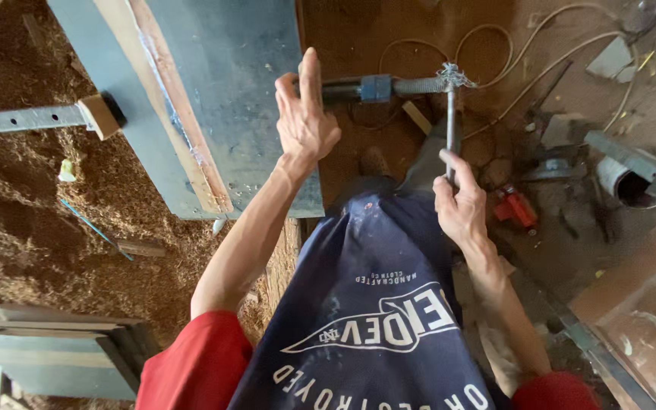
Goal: The person secures a wooden plank to a dark board using a clamp, then uses a hammer to tap the plank into place. They then apply a white substance to the plank with a brush and place a metal bar across the plank.
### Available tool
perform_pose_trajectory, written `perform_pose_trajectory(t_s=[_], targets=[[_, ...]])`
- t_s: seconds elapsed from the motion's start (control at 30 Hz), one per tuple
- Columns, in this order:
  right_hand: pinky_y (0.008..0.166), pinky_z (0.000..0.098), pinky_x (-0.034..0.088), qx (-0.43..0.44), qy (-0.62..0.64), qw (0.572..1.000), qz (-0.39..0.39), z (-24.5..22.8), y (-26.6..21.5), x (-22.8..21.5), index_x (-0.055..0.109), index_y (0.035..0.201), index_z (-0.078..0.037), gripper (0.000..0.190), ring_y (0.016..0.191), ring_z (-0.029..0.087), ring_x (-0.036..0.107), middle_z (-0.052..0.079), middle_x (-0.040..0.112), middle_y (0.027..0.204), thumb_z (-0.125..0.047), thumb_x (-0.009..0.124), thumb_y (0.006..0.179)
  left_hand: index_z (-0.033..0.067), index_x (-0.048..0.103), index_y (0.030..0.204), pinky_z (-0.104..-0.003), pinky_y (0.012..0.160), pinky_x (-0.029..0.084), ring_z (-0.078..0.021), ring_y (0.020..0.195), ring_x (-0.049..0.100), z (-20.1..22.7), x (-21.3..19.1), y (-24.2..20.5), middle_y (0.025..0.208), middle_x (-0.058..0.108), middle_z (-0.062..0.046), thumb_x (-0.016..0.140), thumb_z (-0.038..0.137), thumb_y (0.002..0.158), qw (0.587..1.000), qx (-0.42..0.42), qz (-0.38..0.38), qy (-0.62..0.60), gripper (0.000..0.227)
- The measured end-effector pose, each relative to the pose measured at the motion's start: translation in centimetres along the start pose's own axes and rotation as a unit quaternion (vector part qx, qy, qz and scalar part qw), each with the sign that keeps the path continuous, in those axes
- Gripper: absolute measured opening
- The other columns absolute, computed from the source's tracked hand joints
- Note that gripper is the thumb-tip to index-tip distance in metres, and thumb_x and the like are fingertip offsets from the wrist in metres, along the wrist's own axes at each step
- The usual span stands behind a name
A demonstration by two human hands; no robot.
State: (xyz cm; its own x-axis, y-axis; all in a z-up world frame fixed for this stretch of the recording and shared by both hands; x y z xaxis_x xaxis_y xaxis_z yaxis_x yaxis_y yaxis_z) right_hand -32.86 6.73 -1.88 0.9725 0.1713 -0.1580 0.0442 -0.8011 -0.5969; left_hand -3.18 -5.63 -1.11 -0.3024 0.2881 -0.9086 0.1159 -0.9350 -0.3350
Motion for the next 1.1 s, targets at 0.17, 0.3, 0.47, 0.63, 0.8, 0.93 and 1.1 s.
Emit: perform_pose_trajectory(t_s=[0.17, 0.3, 0.47, 0.63, 0.8, 0.93, 1.1], targets=[[0.053, 0.0243, 0.049, -0.076, 0.050, 0.995, -0.043, -2.2, 0.3, -1.3, 0.067, 0.120, 0.000, 0.031, 0.063, 0.009, 0.062, 0.004, 0.065, 0.078, -0.011, 0.072, 0.093, 0.0210, 0.014, 0.162, -0.048, 0.084, 0.061, -0.0476, 0.120, 0.047, -0.1, 0.1, -0.2, 0.132, 0.035, -0.026, 0.067, -0.003, 0.070, 1.000, -0.001, -0.002, -0.011, 0.109], [0.059, 0.0252, 0.052, -0.205, 0.035, 0.977, -0.051, -4.7, 0.0, -2.9, 0.065, 0.116, 0.000, 0.032, 0.070, 0.012, 0.065, 0.006, 0.065, 0.085, -0.014, 0.077, 0.089, 0.0200, 0.017, 0.161, -0.049, 0.086, 0.061, -0.0480, 0.121, 0.048, -0.1, 0.2, -0.3, 0.134, 0.036, -0.027, 0.067, -0.003, 0.071, 1.000, -0.010, -0.004, -0.011, 0.106], [0.059, 0.0307, 0.050, -0.285, -0.123, 0.948, 0.067, -8.2, 1.7, -3.3, 0.072, 0.101, 0.002, 0.014, 0.067, 0.020, 0.065, 0.012, 0.068, 0.084, -0.009, 0.071, 0.094, 0.0219, 0.021, 0.160, -0.053, 0.087, 0.059, -0.0504, 0.120, 0.048, 0.2, -0.1, -0.1, 0.134, 0.038, -0.027, 0.066, -0.004, 0.071, 1.000, -0.013, 0.002, -0.012, 0.103], [0.072, 0.0384, 0.057, -0.406, -0.192, 0.885, 0.122, -13.3, 2.3, -4.3, 0.068, 0.096, 0.000, 0.019, 0.081, 0.031, 0.069, 0.015, 0.068, 0.091, -0.012, 0.061, 0.110, 0.0230, 0.021, 0.161, -0.053, 0.093, 0.057, -0.0491, 0.123, 0.048, 0.3, -0.5, -0.2, 0.137, 0.038, -0.025, 0.065, -0.004, 0.071, 1.000, -0.002, 0.012, -0.022, 0.103], [0.054, 0.0298, 0.044, -0.326, -0.088, 0.934, 0.117, -15.5, 8.9, -5.2, 0.059, 0.075, -0.005, 0.044, 0.049, 0.017, 0.056, 0.004, 0.055, 0.058, -0.023, 0.047, 0.113, 0.0228, 0.025, 0.157, -0.051, 0.093, 0.056, -0.0502, 0.122, 0.047, 0.6, -0.9, 0.2, 0.135, 0.038, -0.027, 0.065, -0.004, 0.068, 0.999, -0.024, -0.009, -0.039, 0.101], [0.046, 0.0282, 0.043, -0.240, -0.007, 0.970, 0.031, -16.4, 20.4, -5.2, 0.058, 0.069, -0.003, 0.058, 0.045, 0.014, 0.056, 0.004, 0.052, 0.054, -0.025, 0.048, 0.122, 0.0245, 0.028, 0.155, -0.051, 0.098, 0.053, -0.0490, 0.123, 0.048, 0.8, -1.4, 0.3, 0.137, 0.040, -0.026, 0.067, -0.003, 0.068, 0.998, -0.026, 0.005, -0.049, 0.099], [0.042, 0.0273, 0.048, -0.086, -0.038, 0.995, 0.040, -14.4, 33.0, -1.9, 0.061, 0.082, -0.014, 0.034, 0.050, 0.008, 0.055, -0.003, 0.057, 0.066, -0.025, 0.053, 0.113, 0.0270, 0.028, 0.156, -0.049, 0.100, 0.052, -0.0470, 0.124, 0.048, 0.8, -1.6, 0.5, 0.138, 0.041, -0.025, 0.069, -0.002, 0.066, 0.997, -0.048, -0.016, -0.060, 0.102]])
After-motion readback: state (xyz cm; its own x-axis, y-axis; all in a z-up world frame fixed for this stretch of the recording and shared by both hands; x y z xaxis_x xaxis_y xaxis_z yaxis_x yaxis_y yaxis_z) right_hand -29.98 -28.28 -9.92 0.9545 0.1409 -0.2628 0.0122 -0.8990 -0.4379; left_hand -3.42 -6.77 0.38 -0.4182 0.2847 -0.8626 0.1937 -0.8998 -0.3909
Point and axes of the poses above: each hand's wrist, its own y-axis towards the middle knuckle, its own x-axis out of the palm, z = x × y, the point moved 5 cm from there along y, towards the middle knuckle
